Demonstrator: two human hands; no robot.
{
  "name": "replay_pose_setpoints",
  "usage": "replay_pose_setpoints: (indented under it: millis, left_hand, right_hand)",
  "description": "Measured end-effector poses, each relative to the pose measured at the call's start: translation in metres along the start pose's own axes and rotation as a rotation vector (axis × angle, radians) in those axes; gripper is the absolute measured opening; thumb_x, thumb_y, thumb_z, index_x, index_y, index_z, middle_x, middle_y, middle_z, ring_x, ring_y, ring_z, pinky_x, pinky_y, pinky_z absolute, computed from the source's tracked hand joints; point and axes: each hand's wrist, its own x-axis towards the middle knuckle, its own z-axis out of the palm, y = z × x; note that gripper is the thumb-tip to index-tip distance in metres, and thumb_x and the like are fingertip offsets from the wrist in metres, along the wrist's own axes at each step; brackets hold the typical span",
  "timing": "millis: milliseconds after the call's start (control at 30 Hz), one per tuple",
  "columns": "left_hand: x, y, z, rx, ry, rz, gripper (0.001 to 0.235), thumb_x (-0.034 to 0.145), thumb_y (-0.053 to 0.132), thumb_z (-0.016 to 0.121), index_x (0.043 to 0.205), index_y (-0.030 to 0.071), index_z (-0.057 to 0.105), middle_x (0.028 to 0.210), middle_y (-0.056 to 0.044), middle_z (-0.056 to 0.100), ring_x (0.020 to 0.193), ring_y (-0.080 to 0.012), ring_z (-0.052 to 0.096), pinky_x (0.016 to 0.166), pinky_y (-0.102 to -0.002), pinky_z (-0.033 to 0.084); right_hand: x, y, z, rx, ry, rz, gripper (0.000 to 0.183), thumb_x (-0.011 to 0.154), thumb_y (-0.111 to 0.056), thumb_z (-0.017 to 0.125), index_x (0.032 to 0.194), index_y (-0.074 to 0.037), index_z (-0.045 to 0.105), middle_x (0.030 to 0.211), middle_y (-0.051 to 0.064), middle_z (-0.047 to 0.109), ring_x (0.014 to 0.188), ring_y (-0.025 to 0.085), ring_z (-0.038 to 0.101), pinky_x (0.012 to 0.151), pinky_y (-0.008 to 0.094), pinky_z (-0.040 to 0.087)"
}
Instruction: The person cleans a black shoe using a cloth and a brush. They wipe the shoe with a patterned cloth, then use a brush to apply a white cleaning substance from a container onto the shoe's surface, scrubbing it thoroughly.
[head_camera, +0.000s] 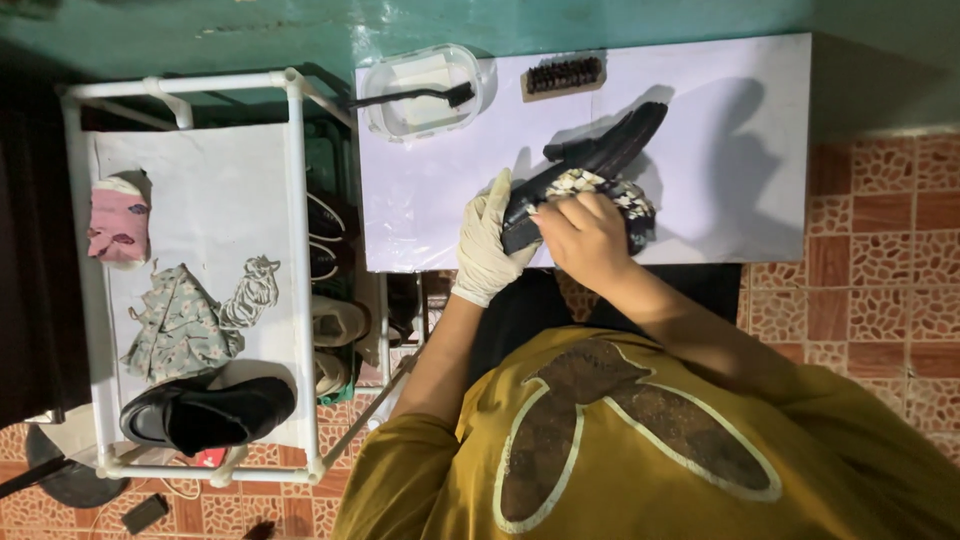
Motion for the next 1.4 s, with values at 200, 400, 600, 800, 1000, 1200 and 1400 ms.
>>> replay_pose_setpoints:
  millis: [200, 400, 600, 800, 1000, 1200, 1400]
  left_hand:
    - [-0.005, -0.009, 0.008, 0.065, 0.014, 0.001, 0.104, 0.074, 0.038, 0.082, 0.163, 0.020, 0.030, 0.120, -0.017, 0.057, 0.110, -0.0397, 0.064, 0.100, -0.051, 0.053]
    - [-0.006, -0.010, 0.015, 0.053, 0.063, -0.009, 0.107, 0.076, 0.056, 0.071, 0.166, 0.018, 0.026, 0.117, -0.012, 0.057, 0.110, -0.0348, 0.063, 0.100, -0.046, 0.052]
    - [-0.004, -0.038, 0.030, 0.072, 0.093, 0.039, 0.097, 0.068, 0.062, 0.067, 0.148, 0.010, 0.050, 0.114, -0.015, 0.059, 0.105, -0.0375, 0.063, 0.097, -0.046, 0.051]
    - [-0.003, -0.043, 0.030, 0.088, 0.079, 0.047, 0.099, 0.068, 0.059, 0.070, 0.150, 0.008, 0.046, 0.116, -0.017, 0.059, 0.107, -0.0390, 0.063, 0.098, -0.047, 0.051]
    - [-0.005, -0.047, 0.028, 0.103, 0.080, 0.055, 0.103, 0.069, 0.055, 0.074, 0.153, 0.006, 0.041, 0.119, -0.020, 0.060, 0.109, -0.0408, 0.063, 0.100, -0.048, 0.051]
    - [-0.006, -0.052, 0.029, 0.122, 0.084, 0.079, 0.107, 0.069, 0.051, 0.077, 0.156, 0.004, 0.036, 0.122, -0.022, 0.061, 0.111, -0.0426, 0.062, 0.101, -0.050, 0.051]
    - [-0.005, -0.054, 0.031, 0.137, 0.059, 0.070, 0.111, 0.070, 0.046, 0.081, 0.158, 0.002, 0.031, 0.125, -0.025, 0.061, 0.113, -0.0444, 0.062, 0.103, -0.052, 0.052]
  right_hand:
    - [-0.005, -0.010, 0.013, 0.012, -0.021, 0.007, 0.016, 0.100, -0.012, 0.060, 0.087, -0.011, 0.069, 0.073, 0.000, 0.053, 0.065, 0.023, 0.057, 0.058, 0.033, 0.046]
    - [-0.003, -0.016, 0.017, -0.007, -0.056, -0.008, 0.019, 0.099, -0.013, 0.059, 0.081, -0.013, 0.066, 0.072, -0.002, 0.050, 0.068, 0.021, 0.057, 0.058, 0.033, 0.043]
    - [-0.007, -0.019, 0.028, -0.024, -0.101, -0.039, 0.015, 0.094, -0.009, 0.059, 0.082, -0.014, 0.066, 0.070, -0.001, 0.049, 0.070, 0.022, 0.057, 0.057, 0.034, 0.044]
    - [-0.011, -0.024, 0.035, -0.007, -0.136, -0.038, 0.012, 0.091, -0.010, 0.059, 0.081, -0.014, 0.065, 0.070, 0.000, 0.048, 0.076, 0.025, 0.058, 0.067, 0.040, 0.043]
    - [-0.021, -0.019, 0.042, 0.050, -0.155, -0.031, 0.012, 0.089, -0.008, 0.061, 0.081, -0.015, 0.065, 0.069, 0.000, 0.051, 0.084, 0.022, 0.062, 0.082, 0.045, 0.042]
    - [-0.012, -0.019, 0.037, 0.094, -0.194, 0.010, 0.014, 0.092, -0.014, 0.061, 0.078, -0.017, 0.065, 0.068, -0.003, 0.052, 0.083, 0.021, 0.064, 0.080, 0.042, 0.042]
    - [-0.011, -0.015, 0.035, 0.169, -0.202, 0.038, 0.021, 0.095, -0.016, 0.060, 0.075, -0.017, 0.064, 0.067, -0.004, 0.054, 0.083, 0.020, 0.065, 0.080, 0.040, 0.043]
